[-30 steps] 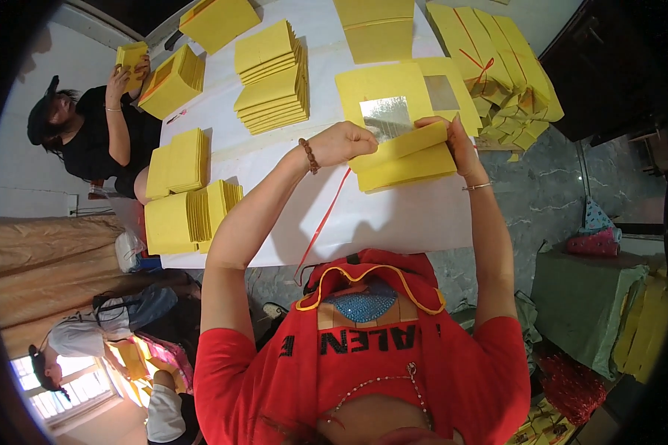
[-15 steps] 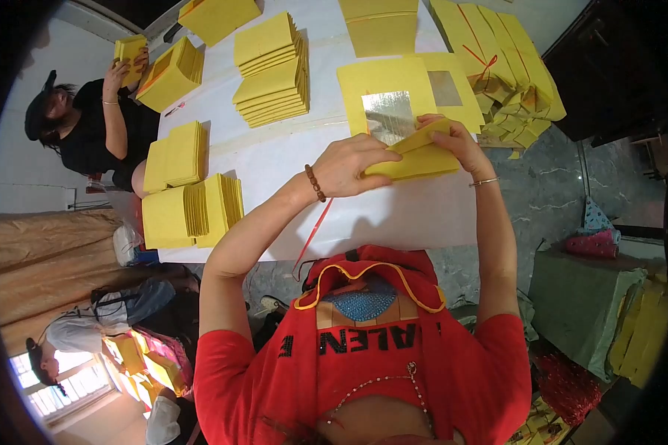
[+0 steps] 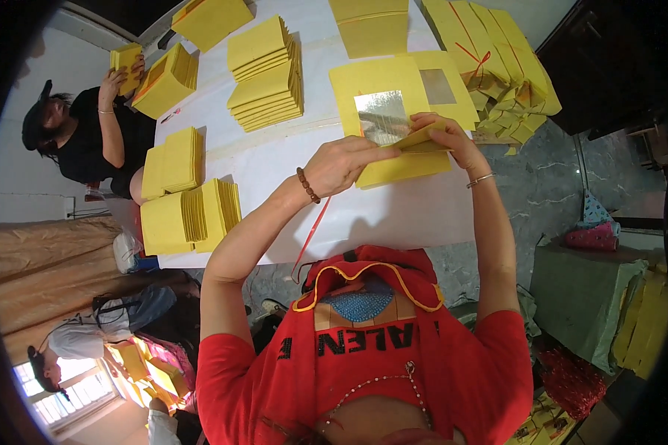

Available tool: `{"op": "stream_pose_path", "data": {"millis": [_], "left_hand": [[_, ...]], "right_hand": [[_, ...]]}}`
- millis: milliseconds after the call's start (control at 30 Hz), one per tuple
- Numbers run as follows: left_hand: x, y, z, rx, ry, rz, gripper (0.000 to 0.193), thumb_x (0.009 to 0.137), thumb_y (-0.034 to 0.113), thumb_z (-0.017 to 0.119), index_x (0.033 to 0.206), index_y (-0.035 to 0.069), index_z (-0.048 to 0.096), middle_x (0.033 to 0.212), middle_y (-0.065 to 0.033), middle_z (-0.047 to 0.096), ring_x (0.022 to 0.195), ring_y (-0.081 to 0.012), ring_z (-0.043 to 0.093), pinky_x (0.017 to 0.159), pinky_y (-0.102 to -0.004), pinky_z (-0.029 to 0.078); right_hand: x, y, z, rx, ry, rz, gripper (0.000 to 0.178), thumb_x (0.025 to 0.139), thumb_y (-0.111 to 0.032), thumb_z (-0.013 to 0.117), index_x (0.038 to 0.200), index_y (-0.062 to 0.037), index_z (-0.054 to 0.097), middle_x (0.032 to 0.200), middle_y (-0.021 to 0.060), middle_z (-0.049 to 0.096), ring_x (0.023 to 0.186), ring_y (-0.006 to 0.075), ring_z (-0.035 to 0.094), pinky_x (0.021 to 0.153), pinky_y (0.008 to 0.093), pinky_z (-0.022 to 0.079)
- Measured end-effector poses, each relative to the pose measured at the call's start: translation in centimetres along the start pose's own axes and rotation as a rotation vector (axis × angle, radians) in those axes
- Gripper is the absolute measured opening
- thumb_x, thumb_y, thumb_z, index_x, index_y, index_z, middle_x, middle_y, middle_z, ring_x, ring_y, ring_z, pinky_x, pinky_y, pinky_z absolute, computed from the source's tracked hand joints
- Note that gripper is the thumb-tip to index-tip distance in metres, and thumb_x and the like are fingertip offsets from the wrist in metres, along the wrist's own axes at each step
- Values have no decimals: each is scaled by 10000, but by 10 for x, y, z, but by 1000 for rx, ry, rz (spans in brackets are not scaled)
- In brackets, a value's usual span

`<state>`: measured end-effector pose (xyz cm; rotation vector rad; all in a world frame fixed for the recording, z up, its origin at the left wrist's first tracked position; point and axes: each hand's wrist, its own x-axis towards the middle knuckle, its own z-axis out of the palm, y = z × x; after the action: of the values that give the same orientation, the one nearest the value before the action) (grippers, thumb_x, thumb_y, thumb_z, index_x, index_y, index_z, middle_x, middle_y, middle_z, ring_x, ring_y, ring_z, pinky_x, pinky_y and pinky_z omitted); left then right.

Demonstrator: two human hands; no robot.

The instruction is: Folding and tying stacks of yellow joss paper with red string.

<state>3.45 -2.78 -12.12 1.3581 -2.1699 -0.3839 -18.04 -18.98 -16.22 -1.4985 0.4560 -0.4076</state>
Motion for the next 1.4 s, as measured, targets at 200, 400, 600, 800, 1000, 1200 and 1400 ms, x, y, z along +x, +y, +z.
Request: {"op": "stream_pose_path", "data": {"millis": [200,400,600,800,1000,1200,1400], "left_hand": [[-2,9,1,95,2,56,348,749,180,644,1081,106,574,933,-79,583,878,-256,555,745,-347,469],[0,4,-2,25,-25,48,390,723,246,676,1070,100,576,936,-88,584,891,-257,553,764,-352,463],[2,4,-5,-6,-13,38,226,791,154,588,995,60,566,923,-115,590,801,-284,576,699,-366,479],[4,-2,4,-152,208,-256,137,811,88,506,926,16,482,862,-155,580,669,-321,565,609,-367,470],[2,0,1,-360,229,-308,273,807,143,571,1043,35,486,1022,-155,548,791,-304,551,716,-359,451],[-7,-30,16,63,284,-165,453,728,123,639,1160,80,510,1126,-103,529,990,-293,479,834,-360,418],[-7,-27,8,314,271,-39,404,697,83,613,1097,66,562,1109,-99,545,997,-288,492,829,-358,435]], "right_hand": [[2,4,-1,114,-51,-31,548,816,-499,453,1039,-11,565,1012,131,590,1113,216,464,977,330,317],[4,7,-4,103,-47,-48,536,815,-504,454,1017,-21,569,1044,131,569,1047,211,512,950,321,350],[4,10,-8,174,-95,-60,512,826,-463,441,1065,-25,556,1072,122,561,1039,198,521,954,313,355],[0,-1,2,133,43,-14,434,808,-261,623,1157,-22,525,1072,80,592,1009,158,537,930,287,383],[1,6,-1,36,20,94,341,824,-114,610,1146,-27,540,1020,14,605,931,93,549,806,234,447],[5,8,-4,74,33,68,292,815,-92,600,1099,-32,571,1067,38,596,987,119,538,830,248,439],[7,-24,7,-739,46,-390,381,690,-64,625,1067,-103,597,1276,43,490,1262,254,352,1033,402,264]]}}
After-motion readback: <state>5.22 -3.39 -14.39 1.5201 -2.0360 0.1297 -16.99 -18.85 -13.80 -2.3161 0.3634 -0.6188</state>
